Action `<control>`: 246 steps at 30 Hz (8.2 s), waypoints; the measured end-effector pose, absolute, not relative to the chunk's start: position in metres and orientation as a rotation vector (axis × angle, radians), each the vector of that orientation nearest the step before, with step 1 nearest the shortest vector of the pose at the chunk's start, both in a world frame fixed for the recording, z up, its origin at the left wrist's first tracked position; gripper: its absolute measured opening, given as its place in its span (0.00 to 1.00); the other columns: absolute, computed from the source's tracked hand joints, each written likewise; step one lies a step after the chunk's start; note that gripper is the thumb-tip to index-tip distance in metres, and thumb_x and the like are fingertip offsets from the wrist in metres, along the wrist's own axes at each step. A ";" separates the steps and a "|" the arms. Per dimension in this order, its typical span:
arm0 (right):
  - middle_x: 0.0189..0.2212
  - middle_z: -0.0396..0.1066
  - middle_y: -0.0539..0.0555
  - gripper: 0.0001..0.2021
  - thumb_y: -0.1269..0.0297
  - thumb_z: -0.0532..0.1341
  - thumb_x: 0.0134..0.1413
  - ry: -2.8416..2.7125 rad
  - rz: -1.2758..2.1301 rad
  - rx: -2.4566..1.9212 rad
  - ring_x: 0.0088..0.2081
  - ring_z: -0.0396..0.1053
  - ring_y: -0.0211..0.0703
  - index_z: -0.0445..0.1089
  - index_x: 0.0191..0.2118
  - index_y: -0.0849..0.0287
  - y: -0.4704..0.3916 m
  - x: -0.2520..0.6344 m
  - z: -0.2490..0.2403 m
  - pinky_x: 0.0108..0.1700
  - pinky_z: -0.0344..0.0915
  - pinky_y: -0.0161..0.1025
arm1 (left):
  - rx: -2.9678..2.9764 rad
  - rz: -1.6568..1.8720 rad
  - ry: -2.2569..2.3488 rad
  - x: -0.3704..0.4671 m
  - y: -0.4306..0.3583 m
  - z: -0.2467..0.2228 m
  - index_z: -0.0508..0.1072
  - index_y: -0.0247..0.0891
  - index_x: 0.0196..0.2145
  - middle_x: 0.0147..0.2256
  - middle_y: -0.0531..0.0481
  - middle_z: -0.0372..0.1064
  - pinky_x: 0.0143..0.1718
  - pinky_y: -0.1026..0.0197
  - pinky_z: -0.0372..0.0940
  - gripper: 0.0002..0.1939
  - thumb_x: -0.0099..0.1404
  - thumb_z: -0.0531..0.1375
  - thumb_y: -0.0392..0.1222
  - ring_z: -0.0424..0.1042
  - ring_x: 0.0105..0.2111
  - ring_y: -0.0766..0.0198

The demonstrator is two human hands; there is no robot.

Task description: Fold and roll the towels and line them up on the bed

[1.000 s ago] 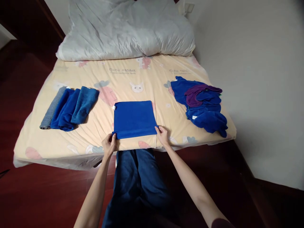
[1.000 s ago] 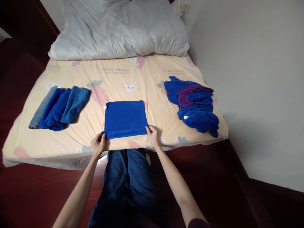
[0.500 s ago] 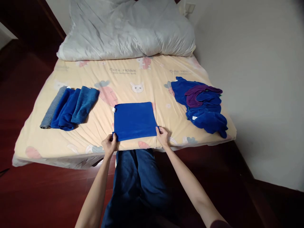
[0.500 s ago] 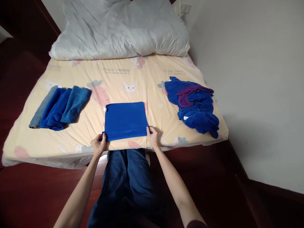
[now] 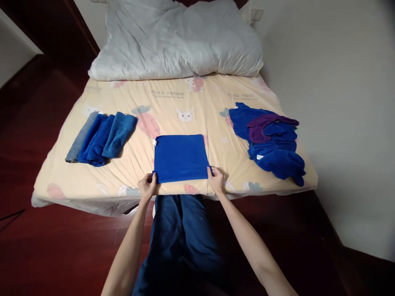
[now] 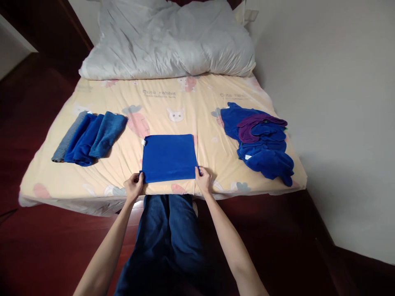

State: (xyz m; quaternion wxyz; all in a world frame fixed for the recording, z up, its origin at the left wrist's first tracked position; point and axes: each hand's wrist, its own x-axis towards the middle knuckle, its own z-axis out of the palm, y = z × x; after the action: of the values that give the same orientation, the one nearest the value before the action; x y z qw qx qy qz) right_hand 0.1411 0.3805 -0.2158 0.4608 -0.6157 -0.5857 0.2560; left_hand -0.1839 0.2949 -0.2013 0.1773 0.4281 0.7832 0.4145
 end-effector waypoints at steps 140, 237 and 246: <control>0.61 0.69 0.56 0.25 0.65 0.61 0.59 -2.096 0.386 -1.291 0.59 0.66 0.57 0.67 0.63 0.54 0.371 0.156 -0.185 0.61 0.61 0.57 | 1.949 1.016 2.006 -0.193 0.296 -0.195 0.69 0.43 0.60 0.61 0.45 0.68 0.59 0.43 0.60 0.27 0.64 0.62 0.43 0.65 0.55 0.47; 0.56 0.73 0.56 0.20 0.74 0.55 0.59 -1.913 0.581 -1.188 0.58 0.67 0.50 0.72 0.54 0.54 0.376 0.159 -0.193 0.61 0.66 0.52 | 1.695 1.238 1.894 -0.197 0.295 -0.195 0.75 0.44 0.50 0.55 0.46 0.74 0.63 0.44 0.60 0.13 0.71 0.56 0.45 0.65 0.58 0.52; 0.36 0.72 0.57 0.14 0.52 0.57 0.66 -1.729 0.636 -1.438 0.41 0.70 0.48 0.71 0.38 0.57 0.377 0.159 -0.210 0.45 0.69 0.44 | 1.345 1.187 2.054 -0.197 0.294 -0.203 0.73 0.39 0.43 0.42 0.44 0.66 0.52 0.53 0.68 0.17 0.71 0.53 0.54 0.69 0.48 0.55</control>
State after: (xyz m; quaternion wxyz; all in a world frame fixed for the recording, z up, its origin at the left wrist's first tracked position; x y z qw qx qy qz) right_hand 0.1591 0.3769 -0.2095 0.3916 -0.5662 -0.6807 0.2505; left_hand -0.1972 0.2943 -0.2031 0.2056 0.4826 0.7371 0.4261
